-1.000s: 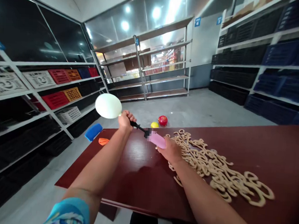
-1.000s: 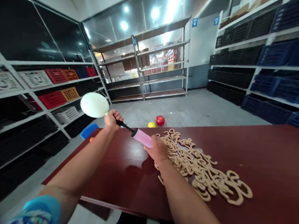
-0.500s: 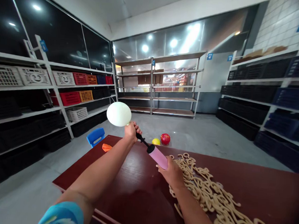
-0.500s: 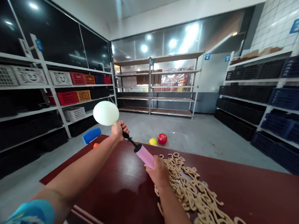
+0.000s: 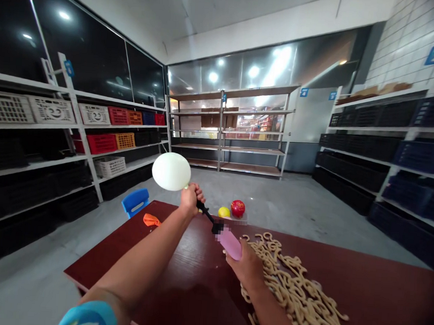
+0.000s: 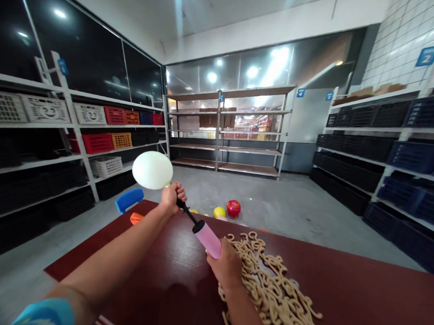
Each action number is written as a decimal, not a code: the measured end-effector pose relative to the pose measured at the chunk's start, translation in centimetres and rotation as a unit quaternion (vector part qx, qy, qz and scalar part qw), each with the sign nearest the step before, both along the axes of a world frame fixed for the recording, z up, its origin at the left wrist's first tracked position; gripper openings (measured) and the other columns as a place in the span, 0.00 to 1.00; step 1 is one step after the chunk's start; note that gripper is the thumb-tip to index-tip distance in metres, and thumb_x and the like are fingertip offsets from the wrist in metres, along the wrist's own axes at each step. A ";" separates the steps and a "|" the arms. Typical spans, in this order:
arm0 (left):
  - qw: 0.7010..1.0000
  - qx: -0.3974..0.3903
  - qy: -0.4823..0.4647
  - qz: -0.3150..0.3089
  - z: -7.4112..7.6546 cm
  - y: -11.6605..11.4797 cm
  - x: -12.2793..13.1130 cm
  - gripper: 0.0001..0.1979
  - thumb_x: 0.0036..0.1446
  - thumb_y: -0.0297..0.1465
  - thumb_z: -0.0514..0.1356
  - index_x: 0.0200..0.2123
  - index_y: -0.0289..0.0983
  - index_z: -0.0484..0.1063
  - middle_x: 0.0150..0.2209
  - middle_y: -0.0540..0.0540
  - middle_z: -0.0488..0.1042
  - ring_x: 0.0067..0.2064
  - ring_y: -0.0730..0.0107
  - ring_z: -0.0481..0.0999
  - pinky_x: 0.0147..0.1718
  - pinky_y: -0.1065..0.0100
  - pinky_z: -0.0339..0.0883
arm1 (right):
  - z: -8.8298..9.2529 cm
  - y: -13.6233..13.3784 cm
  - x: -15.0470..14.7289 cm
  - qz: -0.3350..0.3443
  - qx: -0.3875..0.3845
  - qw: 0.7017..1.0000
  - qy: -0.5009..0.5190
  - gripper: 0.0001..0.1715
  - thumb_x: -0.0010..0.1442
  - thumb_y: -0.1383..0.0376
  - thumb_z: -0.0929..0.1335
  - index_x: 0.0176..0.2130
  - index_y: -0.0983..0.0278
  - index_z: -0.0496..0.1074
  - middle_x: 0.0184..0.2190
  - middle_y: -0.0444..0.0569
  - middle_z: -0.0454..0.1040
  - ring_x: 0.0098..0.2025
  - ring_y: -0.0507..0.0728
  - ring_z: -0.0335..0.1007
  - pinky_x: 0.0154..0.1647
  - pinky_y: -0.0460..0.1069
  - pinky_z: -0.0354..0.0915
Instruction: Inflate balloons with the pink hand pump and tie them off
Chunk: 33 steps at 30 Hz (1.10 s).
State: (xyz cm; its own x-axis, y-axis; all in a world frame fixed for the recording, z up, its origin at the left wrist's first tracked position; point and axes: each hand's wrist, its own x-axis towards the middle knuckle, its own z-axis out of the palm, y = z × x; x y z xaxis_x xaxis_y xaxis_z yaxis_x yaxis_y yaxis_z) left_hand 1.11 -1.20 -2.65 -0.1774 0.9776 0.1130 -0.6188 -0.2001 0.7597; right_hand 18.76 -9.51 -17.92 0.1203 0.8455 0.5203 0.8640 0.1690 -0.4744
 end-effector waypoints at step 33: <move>0.999 -0.037 -0.011 -0.031 -2.0 -1.0 1.3 0.05 0.40 0.24 0.50 0.21 0.37 0.53 0.15 0.56 0.46 0.14 0.80 0.47 0.13 0.74 0.45 | -0.4 0.0 -0.4 0.011 -0.019 1.000 0.000 0.15 0.47 0.58 0.68 0.35 0.61 0.65 0.30 0.46 0.72 0.30 0.55 0.68 0.28 0.46 0.53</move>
